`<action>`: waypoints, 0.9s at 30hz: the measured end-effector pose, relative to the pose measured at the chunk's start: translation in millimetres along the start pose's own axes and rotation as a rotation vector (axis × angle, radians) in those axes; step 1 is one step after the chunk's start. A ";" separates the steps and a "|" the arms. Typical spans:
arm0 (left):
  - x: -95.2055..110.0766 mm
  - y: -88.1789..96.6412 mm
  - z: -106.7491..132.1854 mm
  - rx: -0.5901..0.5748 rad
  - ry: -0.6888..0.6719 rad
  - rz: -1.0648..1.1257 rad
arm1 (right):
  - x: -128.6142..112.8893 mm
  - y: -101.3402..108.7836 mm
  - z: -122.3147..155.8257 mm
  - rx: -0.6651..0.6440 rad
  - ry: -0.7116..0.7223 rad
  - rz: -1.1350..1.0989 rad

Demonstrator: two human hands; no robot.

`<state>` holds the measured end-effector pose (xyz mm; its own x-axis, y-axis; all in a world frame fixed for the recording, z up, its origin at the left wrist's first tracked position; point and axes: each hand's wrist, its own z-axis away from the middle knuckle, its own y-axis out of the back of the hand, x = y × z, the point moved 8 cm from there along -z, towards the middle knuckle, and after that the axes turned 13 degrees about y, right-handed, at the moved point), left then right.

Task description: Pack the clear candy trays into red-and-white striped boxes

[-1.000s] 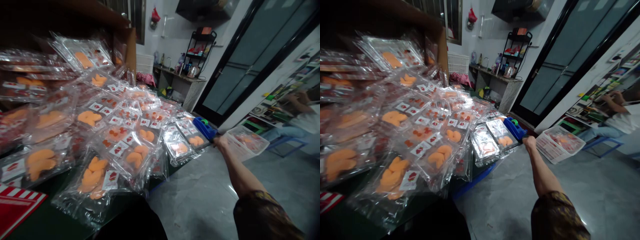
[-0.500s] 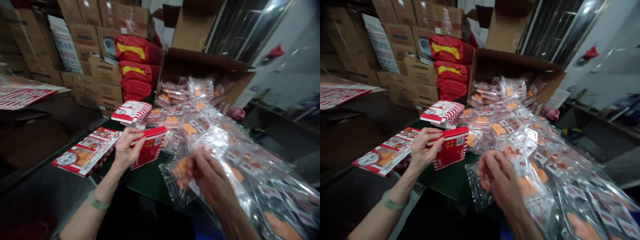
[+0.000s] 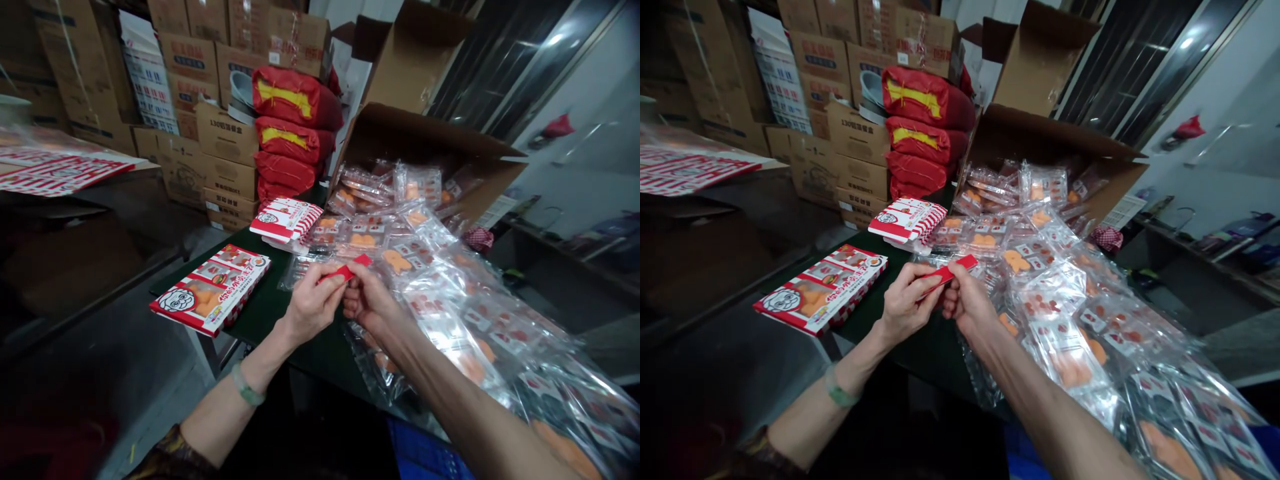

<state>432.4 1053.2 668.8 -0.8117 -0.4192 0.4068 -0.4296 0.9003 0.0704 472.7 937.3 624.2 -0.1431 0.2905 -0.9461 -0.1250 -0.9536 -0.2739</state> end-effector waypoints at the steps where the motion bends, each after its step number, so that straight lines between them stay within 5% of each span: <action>1: 1.1 0.8 0.6 0.005 -0.005 -0.005 | 0.7 -1.7 -0.8 0.000 -0.009 0.013; 10: -2.4 17.1 -0.1 0.055 0.135 0.069 | 42.7 -5.0 -13.8 -0.094 0.230 -0.209; 13: 9.5 44.3 -6.0 0.143 0.125 0.106 | 61.7 -0.9 -5.4 -0.260 0.077 -0.242; 15: 27.4 57.3 -11.0 0.030 0.046 0.187 | 60.0 6.4 8.9 -0.357 -0.037 -0.294; 20: 66.3 80.6 -2.8 -0.548 -0.104 0.225 | 36.7 -1.5 34.0 -0.534 -0.189 -0.256; 23: 45.3 111.5 4.3 -0.636 -0.015 0.034 | 48.0 -41.7 24.2 -0.553 -0.204 -0.181; 27: -37.7 175.8 4.2 -0.356 0.419 0.009 | 73.2 -109.0 -8.7 -0.471 -0.046 -0.289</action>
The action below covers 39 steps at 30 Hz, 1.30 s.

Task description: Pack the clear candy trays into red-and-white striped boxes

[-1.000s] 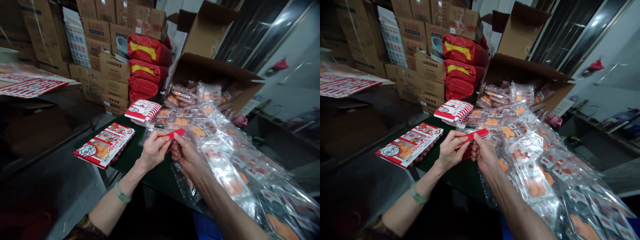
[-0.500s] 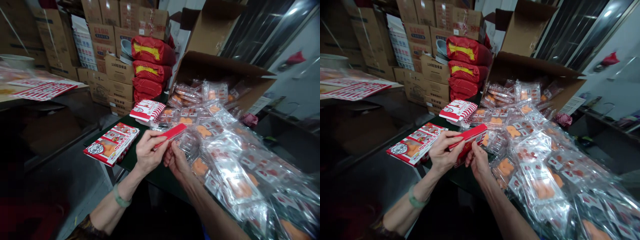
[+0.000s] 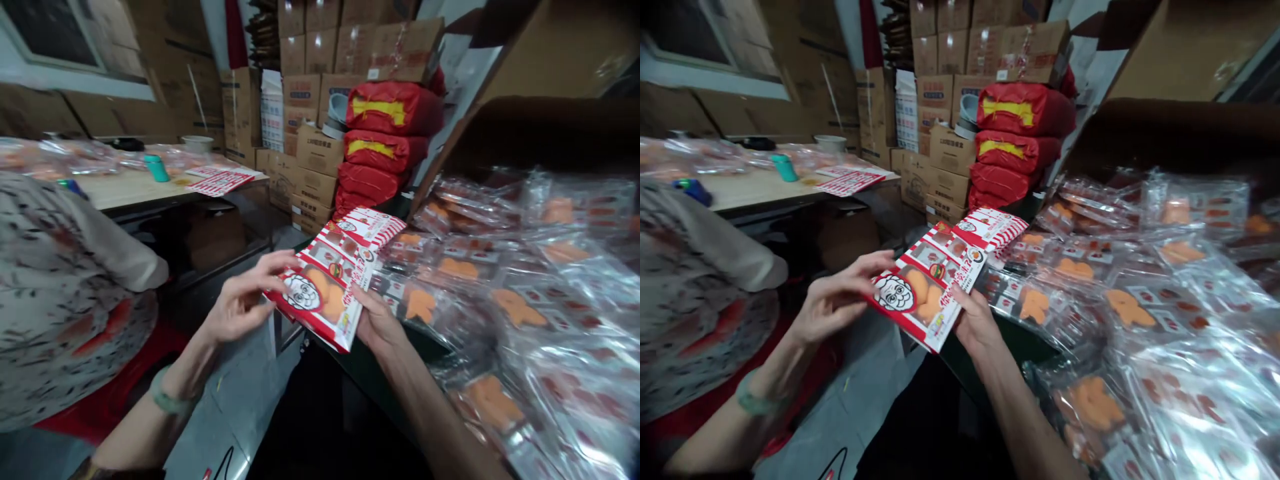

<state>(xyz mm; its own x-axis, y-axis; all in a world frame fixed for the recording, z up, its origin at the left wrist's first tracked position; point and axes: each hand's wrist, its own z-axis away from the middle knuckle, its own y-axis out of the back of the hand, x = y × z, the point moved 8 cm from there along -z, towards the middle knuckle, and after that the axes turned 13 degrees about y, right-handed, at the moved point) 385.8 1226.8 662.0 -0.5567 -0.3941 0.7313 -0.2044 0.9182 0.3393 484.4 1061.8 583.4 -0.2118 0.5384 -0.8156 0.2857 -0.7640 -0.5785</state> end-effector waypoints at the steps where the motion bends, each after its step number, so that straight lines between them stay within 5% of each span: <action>1: -23.7 14.9 -2.0 0.087 0.109 0.069 | 10.3 -8.5 -12.9 -0.016 0.028 0.030; 5: -95.1 44.3 -9.6 0.339 0.350 0.030 | 37.4 -22.2 -54.8 -0.063 0.085 0.393; 11: -149.1 22.5 -32.6 0.130 0.514 -0.238 | 44.3 15.2 -78.4 -0.105 -0.027 0.872; 15: -147.0 6.8 -39.8 -0.027 0.529 -0.263 | 31.9 38.2 -52.6 -0.159 -0.049 0.975; 18: -127.0 6.9 -57.7 0.049 0.493 -0.445 | 9.3 53.6 -29.2 -0.158 -0.030 0.953; 21: -110.8 -9.7 -99.7 0.070 0.465 -0.509 | -27.4 74.8 -26.0 -0.054 0.019 0.911; 28: -158.5 -79.7 -224.9 -0.042 0.784 -0.753 | -105.1 94.6 -122.0 0.264 0.185 0.908; 33: -174.9 -94.5 -248.1 -0.087 0.810 -0.909 | -93.4 93.8 -176.7 0.294 0.110 1.050; 39: -159.2 -95.3 -245.0 -0.056 0.720 -1.049 | -69.3 93.8 -177.1 0.232 0.058 1.117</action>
<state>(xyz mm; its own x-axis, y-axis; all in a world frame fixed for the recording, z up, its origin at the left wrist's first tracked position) 691.2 1192.3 658.2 0.4155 -0.8754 0.2470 -0.2354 0.1588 0.9588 691.4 1015.8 584.2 0.0975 -0.4721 -0.8762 0.1064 -0.8704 0.4808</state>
